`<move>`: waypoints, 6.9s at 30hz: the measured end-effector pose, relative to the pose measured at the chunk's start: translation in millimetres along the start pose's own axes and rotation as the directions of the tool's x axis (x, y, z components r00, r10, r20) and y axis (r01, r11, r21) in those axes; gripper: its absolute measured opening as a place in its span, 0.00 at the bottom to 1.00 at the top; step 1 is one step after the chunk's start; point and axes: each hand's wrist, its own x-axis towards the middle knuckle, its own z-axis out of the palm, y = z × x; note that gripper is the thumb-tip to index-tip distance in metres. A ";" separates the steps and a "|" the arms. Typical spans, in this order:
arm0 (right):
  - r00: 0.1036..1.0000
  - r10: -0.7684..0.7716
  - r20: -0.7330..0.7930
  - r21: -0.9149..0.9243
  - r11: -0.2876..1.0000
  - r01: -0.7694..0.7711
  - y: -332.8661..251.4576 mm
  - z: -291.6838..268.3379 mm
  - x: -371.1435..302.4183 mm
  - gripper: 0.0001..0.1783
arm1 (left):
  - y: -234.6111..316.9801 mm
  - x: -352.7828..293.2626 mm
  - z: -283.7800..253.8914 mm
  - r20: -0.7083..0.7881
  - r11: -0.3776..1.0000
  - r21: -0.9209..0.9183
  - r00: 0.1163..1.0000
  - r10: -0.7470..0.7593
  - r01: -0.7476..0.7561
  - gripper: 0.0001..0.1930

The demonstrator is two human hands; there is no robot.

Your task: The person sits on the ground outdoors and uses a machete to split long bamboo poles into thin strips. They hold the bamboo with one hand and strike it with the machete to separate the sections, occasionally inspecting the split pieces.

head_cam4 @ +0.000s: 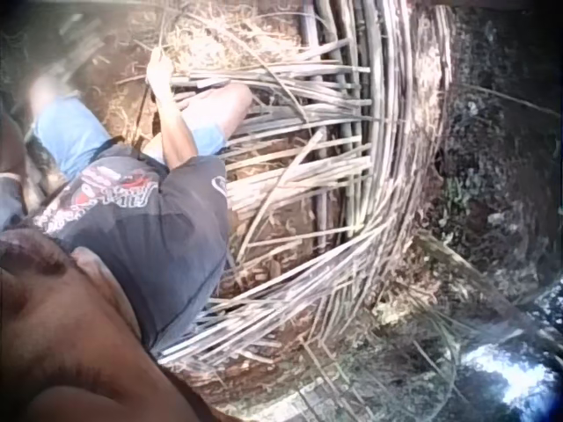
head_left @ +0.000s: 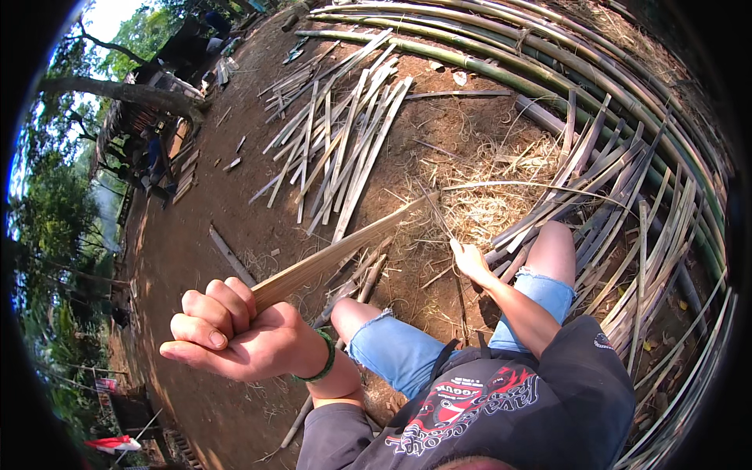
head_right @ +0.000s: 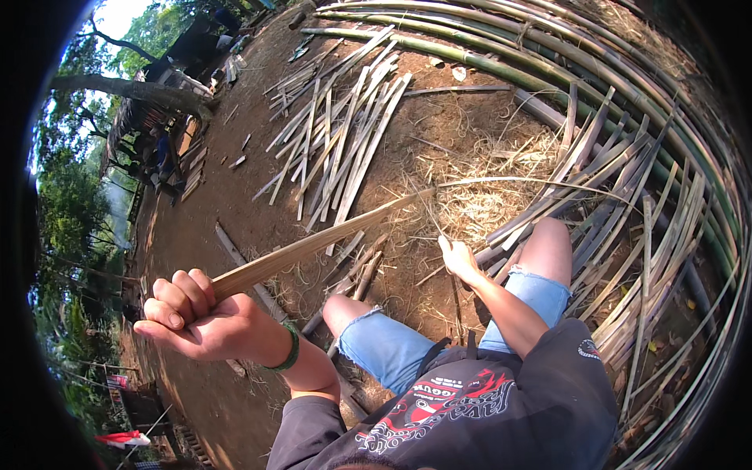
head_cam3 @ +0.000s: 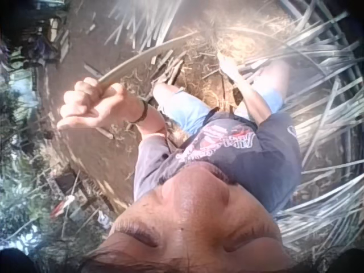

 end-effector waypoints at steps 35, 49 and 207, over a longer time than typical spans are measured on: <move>0.999 -0.052 0.008 0.111 0.993 0.051 -11.1 -12.5 -13.9 0.31 | -32.0 20.7 7.2 0.551 0.876 -0.322 0.824 -0.136 0.359 0.27; 0.935 0.350 0.051 0.153 0.923 -0.354 72.1 45.3 77.9 0.34 | -42.0 19.1 36.9 0.268 0.978 -0.160 0.959 -0.090 0.136 0.26; 0.945 0.154 0.288 0.944 0.120 -0.307 -171.4 24.0 13.6 0.17 | 15.1 -121.9 -181.9 0.268 0.558 0.817 0.953 -0.141 -0.147 0.20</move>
